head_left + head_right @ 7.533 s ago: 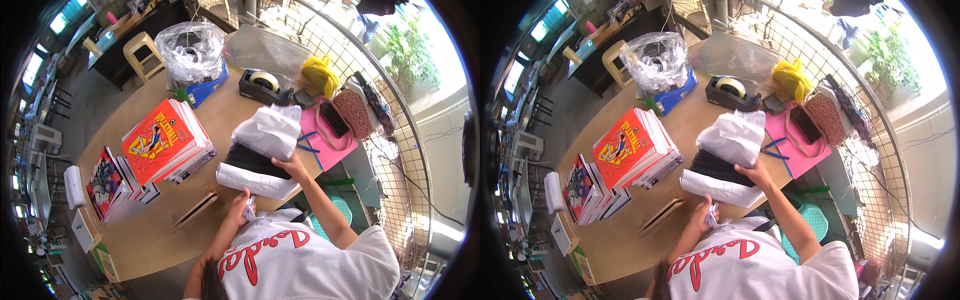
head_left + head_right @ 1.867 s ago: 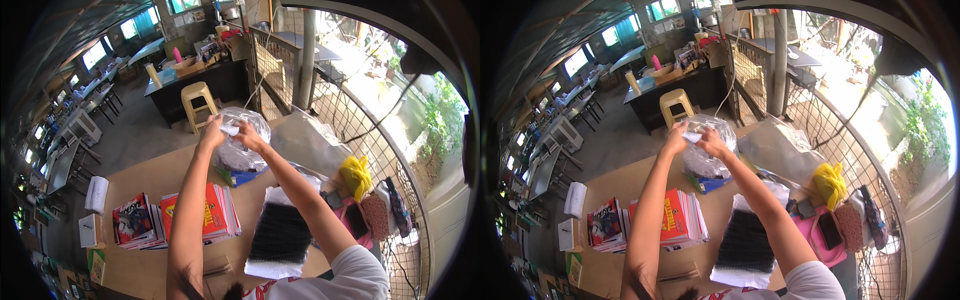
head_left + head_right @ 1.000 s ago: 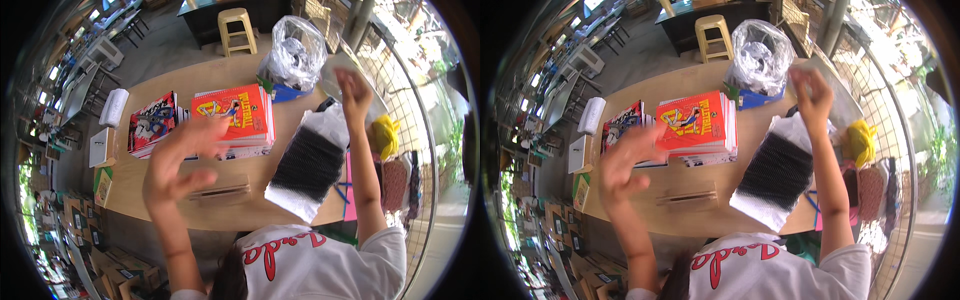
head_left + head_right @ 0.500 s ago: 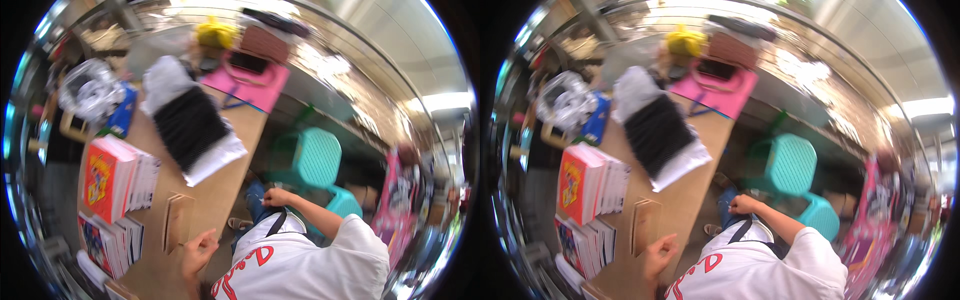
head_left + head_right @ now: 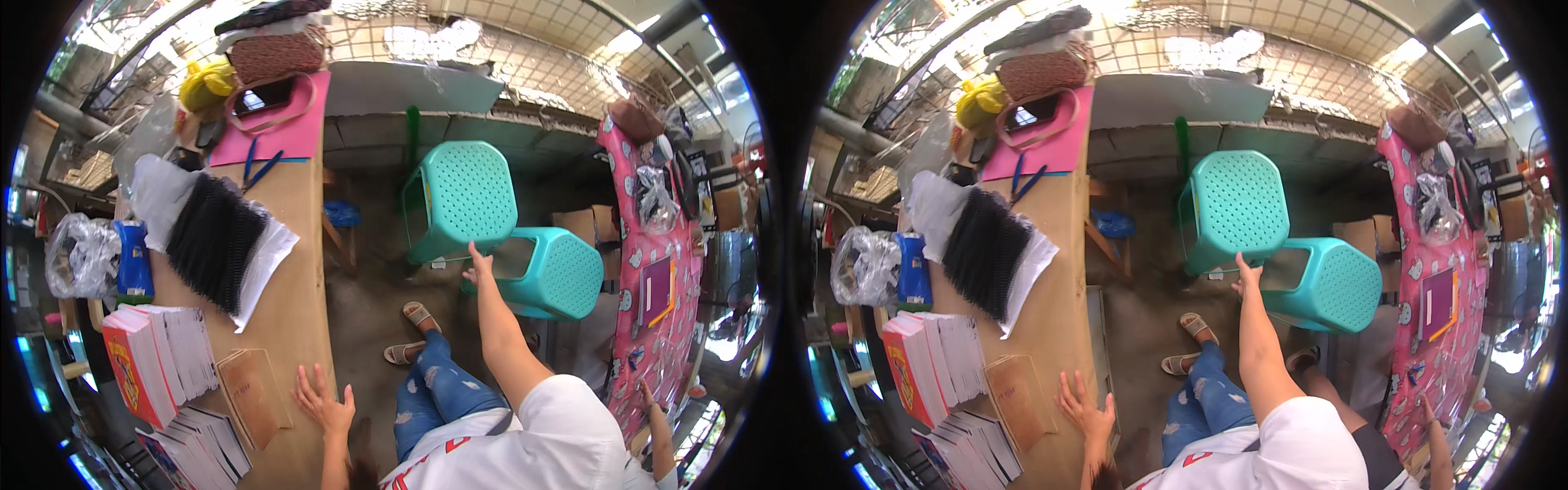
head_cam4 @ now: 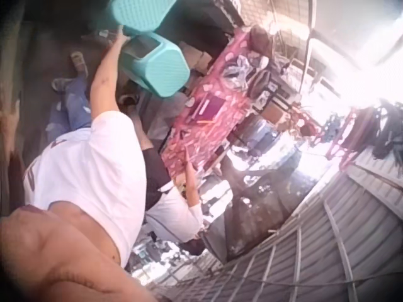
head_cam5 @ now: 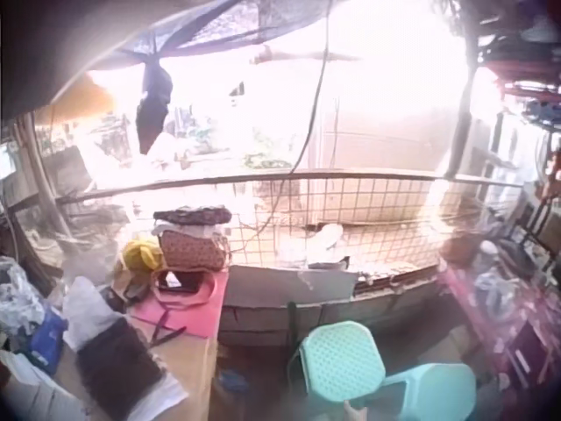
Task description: The person binds notebooks by hand using spiral coils. The person removes white paper wrapping from stacks of notebook pages, aligns the pages, and manually inserts a plastic spiral coil through the pre-punched holes of each notebook.
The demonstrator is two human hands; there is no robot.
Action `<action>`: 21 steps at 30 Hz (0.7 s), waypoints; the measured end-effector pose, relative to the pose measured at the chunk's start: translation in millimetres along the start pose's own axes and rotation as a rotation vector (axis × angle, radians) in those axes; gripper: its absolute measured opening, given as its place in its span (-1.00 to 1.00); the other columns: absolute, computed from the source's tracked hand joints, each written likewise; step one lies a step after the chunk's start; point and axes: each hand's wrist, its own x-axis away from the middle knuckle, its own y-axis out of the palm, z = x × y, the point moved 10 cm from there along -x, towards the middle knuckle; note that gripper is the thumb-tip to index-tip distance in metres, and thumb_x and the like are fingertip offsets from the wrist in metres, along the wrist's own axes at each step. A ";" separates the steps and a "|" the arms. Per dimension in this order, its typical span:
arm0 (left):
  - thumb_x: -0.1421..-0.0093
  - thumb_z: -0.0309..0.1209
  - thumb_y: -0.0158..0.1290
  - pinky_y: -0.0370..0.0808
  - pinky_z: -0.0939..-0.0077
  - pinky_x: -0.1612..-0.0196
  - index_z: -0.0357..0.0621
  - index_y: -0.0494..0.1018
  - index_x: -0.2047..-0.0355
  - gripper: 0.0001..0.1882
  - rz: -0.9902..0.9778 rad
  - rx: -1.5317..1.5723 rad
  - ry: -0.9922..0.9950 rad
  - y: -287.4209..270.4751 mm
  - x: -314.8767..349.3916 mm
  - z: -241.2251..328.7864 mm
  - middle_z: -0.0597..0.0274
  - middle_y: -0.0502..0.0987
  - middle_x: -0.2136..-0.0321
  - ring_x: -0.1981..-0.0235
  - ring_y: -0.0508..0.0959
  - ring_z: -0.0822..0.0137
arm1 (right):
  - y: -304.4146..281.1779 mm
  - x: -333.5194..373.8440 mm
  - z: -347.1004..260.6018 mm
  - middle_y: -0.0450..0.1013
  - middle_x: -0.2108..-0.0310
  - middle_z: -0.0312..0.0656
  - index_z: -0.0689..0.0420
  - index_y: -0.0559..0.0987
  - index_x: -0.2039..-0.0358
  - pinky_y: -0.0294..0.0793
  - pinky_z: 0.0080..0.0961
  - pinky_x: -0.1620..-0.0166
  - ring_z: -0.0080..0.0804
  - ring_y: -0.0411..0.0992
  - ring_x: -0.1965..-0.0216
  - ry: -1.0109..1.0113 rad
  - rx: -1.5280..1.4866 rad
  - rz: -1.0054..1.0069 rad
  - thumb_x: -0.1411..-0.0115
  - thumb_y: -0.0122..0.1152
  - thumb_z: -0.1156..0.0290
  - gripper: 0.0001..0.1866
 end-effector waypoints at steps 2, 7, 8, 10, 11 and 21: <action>0.11 -0.14 0.32 0.02 -0.26 -0.34 0.05 0.08 -0.40 0.06 -0.004 -0.021 0.024 -0.9 -1.5 4.5 -0.11 0.04 -0.39 -0.36 0.10 -0.11 | -21.4 -39.3 2.8 0.00 -0.38 0.09 -0.01 -0.19 -0.43 0.31 0.36 -0.11 0.30 0.13 -0.29 -0.047 -0.187 0.126 0.05 0.55 -0.06 0.29; 0.15 -0.11 0.32 0.00 -0.25 -0.35 0.01 0.03 -0.42 0.13 0.000 -0.069 0.034 1.8 2.3 12.4 -0.09 0.00 -0.40 -0.38 0.06 -0.13 | 33.5 -70.8 -0.2 0.32 -0.20 -0.01 -0.04 0.28 -0.27 0.26 0.42 -0.10 0.13 0.30 -0.17 -0.006 -0.506 0.005 0.09 0.56 -0.13 -0.01; 0.17 -0.15 0.34 -0.01 -0.24 -0.36 0.04 0.01 -0.43 0.16 0.031 -0.058 0.030 -0.7 1.8 15.3 -0.05 -0.02 -0.41 -0.39 0.04 -0.13 | 42.3 -71.3 3.7 0.30 -0.22 -0.01 -0.04 0.26 -0.28 0.25 0.43 -0.10 0.14 0.29 -0.17 0.009 -0.485 0.007 0.09 0.57 -0.11 0.00; 0.17 -0.13 0.34 0.00 -0.22 -0.35 0.03 0.00 -0.43 0.16 0.032 -0.070 0.037 -1.0 2.5 21.0 -0.05 -0.01 -0.41 -0.39 0.05 -0.12 | 60.8 -62.0 21.1 0.27 -0.24 -0.01 -0.02 0.24 -0.30 0.23 0.45 -0.11 0.14 0.29 -0.17 0.039 -0.471 0.051 0.07 0.57 -0.08 0.01; 0.17 -0.12 0.34 0.02 -0.20 -0.35 0.03 0.00 -0.43 0.16 0.044 -0.080 0.028 -3.7 1.9 20.9 -0.05 -0.01 -0.41 -0.38 0.06 -0.12 | 68.3 -52.4 30.8 0.25 -0.25 0.00 0.01 0.23 -0.30 0.23 0.44 -0.12 0.15 0.29 -0.17 0.051 -0.478 0.093 0.06 0.57 -0.07 0.01; 0.15 -0.07 0.36 0.04 -0.20 -0.34 0.22 -0.02 -0.44 0.16 0.096 -0.014 0.072 -7.3 6.6 13.0 0.05 -0.02 -0.40 -0.38 0.06 -0.04 | -15.4 46.2 140.5 0.19 -0.32 0.02 0.06 0.23 -0.34 0.12 0.52 -0.18 0.24 0.19 -0.27 -0.071 -0.658 -0.041 -0.17 0.21 -0.25 -0.10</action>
